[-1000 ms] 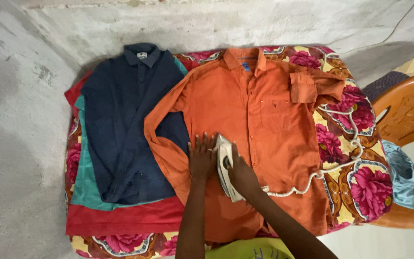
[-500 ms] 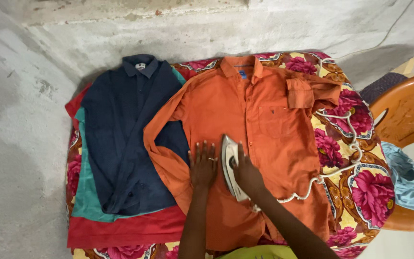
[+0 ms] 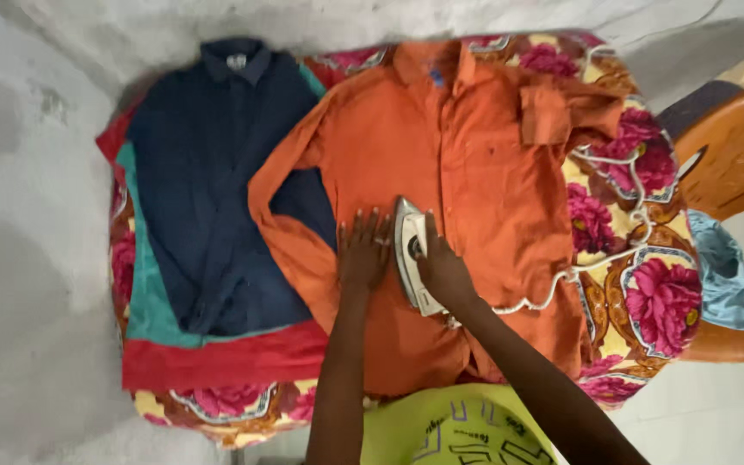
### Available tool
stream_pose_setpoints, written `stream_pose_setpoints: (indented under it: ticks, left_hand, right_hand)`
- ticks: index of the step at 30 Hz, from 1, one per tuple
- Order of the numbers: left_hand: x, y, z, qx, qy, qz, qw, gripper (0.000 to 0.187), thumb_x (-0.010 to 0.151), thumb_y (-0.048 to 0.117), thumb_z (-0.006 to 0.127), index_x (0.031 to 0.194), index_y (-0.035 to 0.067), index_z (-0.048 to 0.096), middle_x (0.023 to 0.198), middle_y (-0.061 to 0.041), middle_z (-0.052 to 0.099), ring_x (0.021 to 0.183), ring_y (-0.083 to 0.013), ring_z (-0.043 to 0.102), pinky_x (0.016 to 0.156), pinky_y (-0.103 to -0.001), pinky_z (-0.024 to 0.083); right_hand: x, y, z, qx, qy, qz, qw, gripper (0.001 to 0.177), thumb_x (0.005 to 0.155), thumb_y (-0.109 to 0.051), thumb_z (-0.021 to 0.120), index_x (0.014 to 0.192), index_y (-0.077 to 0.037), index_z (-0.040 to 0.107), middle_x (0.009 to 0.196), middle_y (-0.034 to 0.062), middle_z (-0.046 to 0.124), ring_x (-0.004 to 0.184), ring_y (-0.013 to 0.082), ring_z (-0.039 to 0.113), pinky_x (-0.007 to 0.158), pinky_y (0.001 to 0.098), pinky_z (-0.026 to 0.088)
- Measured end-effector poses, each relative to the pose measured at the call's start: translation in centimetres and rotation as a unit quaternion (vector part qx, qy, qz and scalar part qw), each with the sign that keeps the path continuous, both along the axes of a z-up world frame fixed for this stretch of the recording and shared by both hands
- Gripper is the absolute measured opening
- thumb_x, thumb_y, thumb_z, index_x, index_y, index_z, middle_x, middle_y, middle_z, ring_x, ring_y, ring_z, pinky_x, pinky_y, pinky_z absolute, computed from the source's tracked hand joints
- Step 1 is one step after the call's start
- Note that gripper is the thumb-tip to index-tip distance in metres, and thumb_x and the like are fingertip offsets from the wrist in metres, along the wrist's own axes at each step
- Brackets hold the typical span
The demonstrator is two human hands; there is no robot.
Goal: The person irons a dark blue shirt on a floral-patterned bed, smoothing the fabric with one hand while moving the iron with the other. After finishing the blue shirt, they pick up an orange shirt from a nearby chair, lay it on the bed, and begin ironing it as well.
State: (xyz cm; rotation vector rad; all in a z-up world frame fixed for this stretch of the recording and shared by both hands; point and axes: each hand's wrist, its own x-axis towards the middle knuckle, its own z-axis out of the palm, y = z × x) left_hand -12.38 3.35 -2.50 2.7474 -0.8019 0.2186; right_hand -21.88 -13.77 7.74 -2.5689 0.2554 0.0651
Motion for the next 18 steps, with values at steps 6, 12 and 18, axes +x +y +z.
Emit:
stream_pose_setpoints:
  ticks: [6,12,18]
  left_hand:
    - [0.1,-0.4,-0.6,0.030,0.028,0.019,0.999,0.059,0.105,0.042,0.047,0.161,0.028,0.037,0.169,-0.002,0.031,0.156,-0.0300,0.025,0.126,-0.061,0.015]
    - [-4.5,-4.5,-0.1,-0.045,0.062,0.028,0.997,0.064,0.106,0.043,0.049,0.162,0.016,0.035,0.171,-0.007,0.027,0.159,-0.0317,0.022,0.128,-0.061,0.018]
    - [-10.9,-8.8,3.6,-0.016,0.117,-0.063,0.991,0.071,0.102,0.041,0.049,0.163,0.012,0.029,0.170,-0.011,0.020,0.158,-0.0338,0.018,0.125,-0.063,0.012]
  right_hand:
    - [-2.4,-1.9,2.3,0.116,0.027,-0.036,0.992,0.092,0.098,-0.019,0.064,0.166,-0.015,0.002,0.107,0.0289,0.067,0.069,0.0397,0.072,0.063,0.0484,0.059]
    - [-3.9,-6.6,3.7,0.051,-0.027,-0.051,0.997,0.096,0.102,-0.016,0.065,0.169,-0.013,-0.005,0.108,0.0313,0.069,0.076,0.0412,0.071,0.072,0.0494,0.058]
    - [-4.5,-12.2,0.7,-0.062,-0.067,-0.027,0.995,0.096,0.102,-0.014,0.065,0.169,-0.008,-0.003,0.119,0.0373,0.064,0.095,0.0537,0.064,0.079,0.0586,0.053]
